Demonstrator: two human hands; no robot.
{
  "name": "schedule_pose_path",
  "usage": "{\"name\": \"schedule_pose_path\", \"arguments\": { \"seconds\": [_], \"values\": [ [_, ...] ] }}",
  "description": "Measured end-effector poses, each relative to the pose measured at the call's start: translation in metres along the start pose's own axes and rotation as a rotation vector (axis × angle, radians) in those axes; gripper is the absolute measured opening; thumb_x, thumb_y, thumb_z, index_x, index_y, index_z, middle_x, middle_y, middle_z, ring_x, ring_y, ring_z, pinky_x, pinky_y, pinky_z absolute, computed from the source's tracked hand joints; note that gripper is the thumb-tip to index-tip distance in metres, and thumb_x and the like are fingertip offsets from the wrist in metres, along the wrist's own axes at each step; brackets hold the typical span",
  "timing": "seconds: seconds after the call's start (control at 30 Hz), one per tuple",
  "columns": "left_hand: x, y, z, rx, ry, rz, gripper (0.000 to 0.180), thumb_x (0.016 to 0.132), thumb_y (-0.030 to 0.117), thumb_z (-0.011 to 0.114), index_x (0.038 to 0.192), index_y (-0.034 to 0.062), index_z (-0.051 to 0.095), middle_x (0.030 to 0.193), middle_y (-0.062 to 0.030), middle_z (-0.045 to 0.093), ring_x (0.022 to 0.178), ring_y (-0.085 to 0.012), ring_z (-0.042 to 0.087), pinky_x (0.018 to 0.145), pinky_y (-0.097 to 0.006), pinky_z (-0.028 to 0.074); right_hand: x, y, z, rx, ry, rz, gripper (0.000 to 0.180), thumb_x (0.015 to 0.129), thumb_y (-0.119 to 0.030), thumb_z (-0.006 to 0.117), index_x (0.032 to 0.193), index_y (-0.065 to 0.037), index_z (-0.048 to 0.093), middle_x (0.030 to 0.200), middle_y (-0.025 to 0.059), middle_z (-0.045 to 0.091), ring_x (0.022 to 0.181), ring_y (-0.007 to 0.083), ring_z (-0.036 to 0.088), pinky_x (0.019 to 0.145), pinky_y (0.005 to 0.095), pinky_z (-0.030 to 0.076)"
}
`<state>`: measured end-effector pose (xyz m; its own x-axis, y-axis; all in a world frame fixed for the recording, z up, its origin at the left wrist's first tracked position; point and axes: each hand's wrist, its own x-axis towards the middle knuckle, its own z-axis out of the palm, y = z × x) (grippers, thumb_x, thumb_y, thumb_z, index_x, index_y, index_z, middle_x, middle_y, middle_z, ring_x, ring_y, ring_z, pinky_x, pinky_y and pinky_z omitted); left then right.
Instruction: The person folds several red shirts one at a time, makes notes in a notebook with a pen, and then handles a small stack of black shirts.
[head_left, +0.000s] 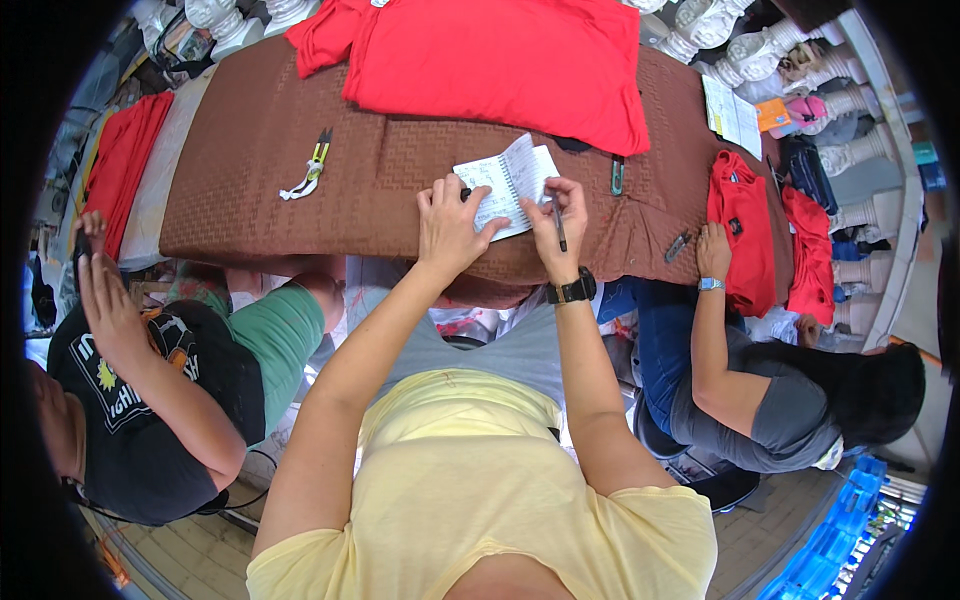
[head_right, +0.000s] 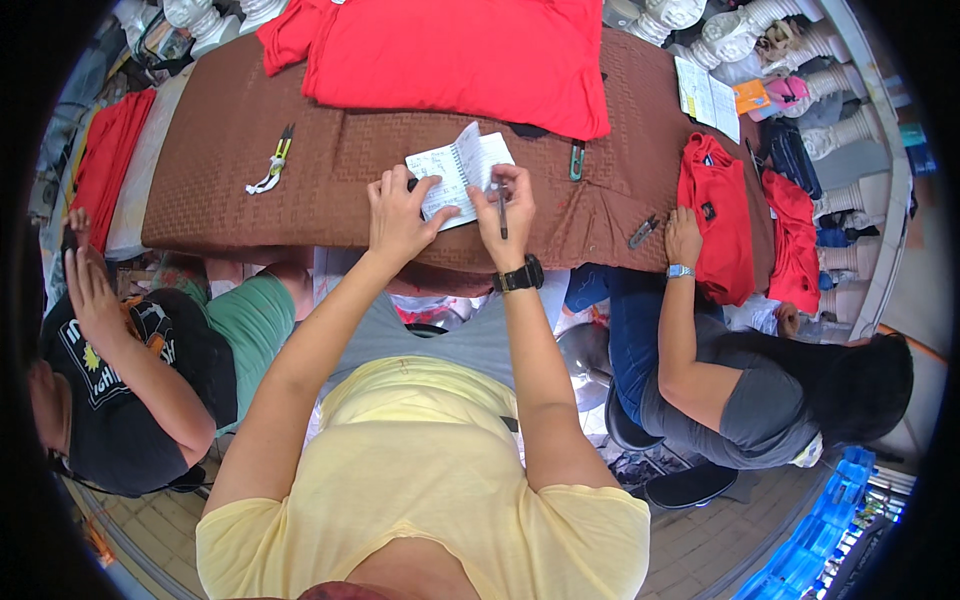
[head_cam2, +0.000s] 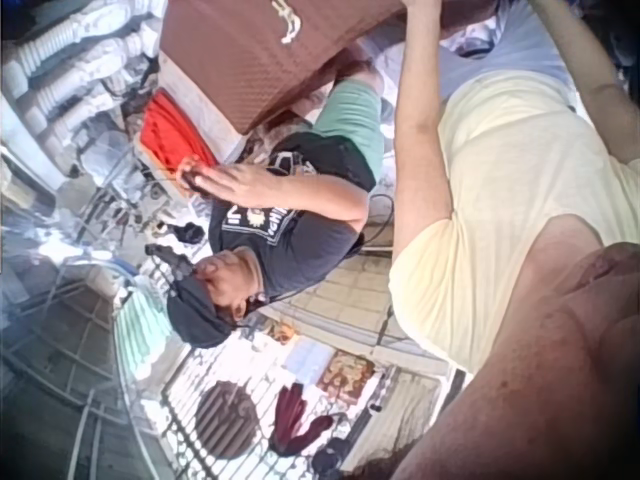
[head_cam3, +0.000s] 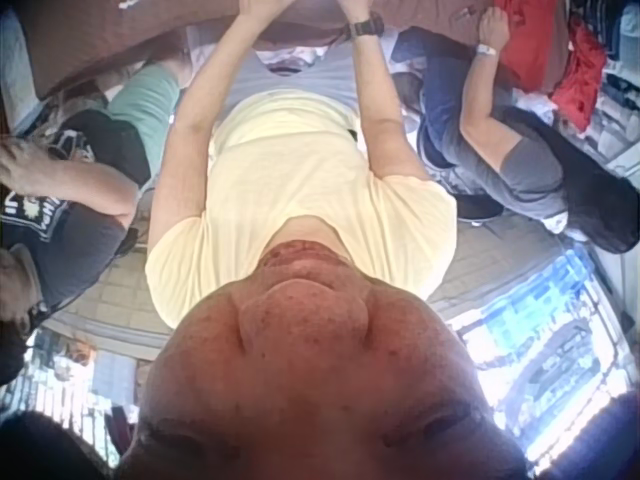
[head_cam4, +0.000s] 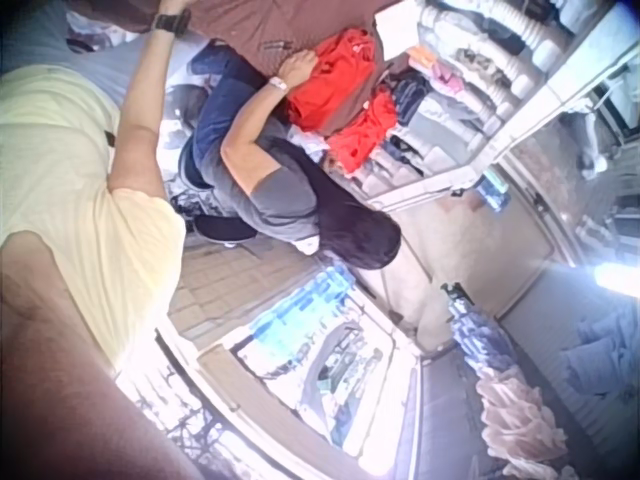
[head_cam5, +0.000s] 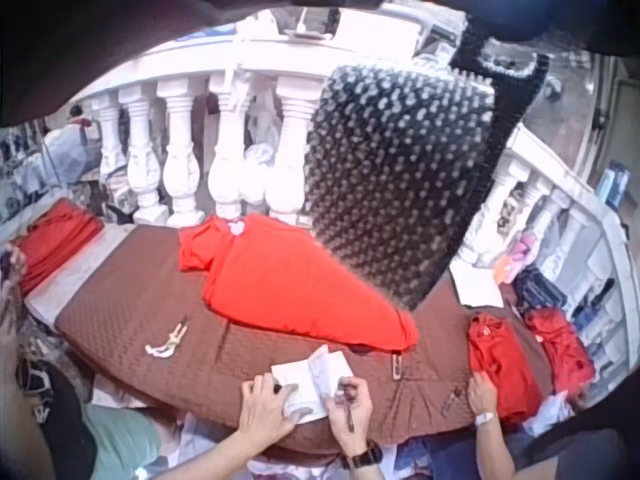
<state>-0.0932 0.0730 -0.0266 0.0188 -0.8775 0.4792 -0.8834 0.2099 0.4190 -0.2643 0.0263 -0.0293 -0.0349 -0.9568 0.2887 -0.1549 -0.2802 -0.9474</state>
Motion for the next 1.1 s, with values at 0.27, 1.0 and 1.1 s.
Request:
{"name": "schedule_pose_path", "arguments": {
  "seconds": [0.27,1.0,1.1],
  "values": [
    [-0.004,-0.011,-0.016,-0.136,0.091,0.0,0.033,0.094,0.027,0.066,0.125,0.0177,0.069,0.099,-0.0116,0.052,0.099,-0.0284,0.052,0.085,-0.044,0.036,-0.022,-0.012,0.009,-0.123,-0.26,-0.157,0.019,0.091,-0.012,0.073,0.105,-0.003,0.064,0.097,0.0088,0.072,0.099,0.0187,0.066,0.088,0.0338,0.051],
    [-0.003,-0.011,-0.005,0.134,-0.063,-0.032,0.064,0.079,0.058,0.073,0.128,0.0171,0.067,0.108,-0.0119,0.05,0.105,-0.0293,0.047,0.087,-0.044,0.034,0.079,0.02,0.057,0.012,-0.414,0.007,0.023,0.085,-0.011,0.071,0.073,-0.002,0.053,0.063,0.0035,0.059,0.057,0.0098,0.055,0.051,0.0303,0.04],
    [-0.004,-0.011,-0.004,0.148,-0.071,-0.06,0.066,0.079,0.058,0.073,0.129,0.0158,0.066,0.109,-0.013,0.049,0.106,-0.0302,0.045,0.088,-0.044,0.034,0.075,0.022,0.07,-0.117,-0.315,-0.026,0.031,0.083,-0.014,0.071,0.063,-0.002,0.052,0.057,0.0034,0.056,0.055,0.0113,0.055,0.05,0.0322,0.04]
  ]
}}
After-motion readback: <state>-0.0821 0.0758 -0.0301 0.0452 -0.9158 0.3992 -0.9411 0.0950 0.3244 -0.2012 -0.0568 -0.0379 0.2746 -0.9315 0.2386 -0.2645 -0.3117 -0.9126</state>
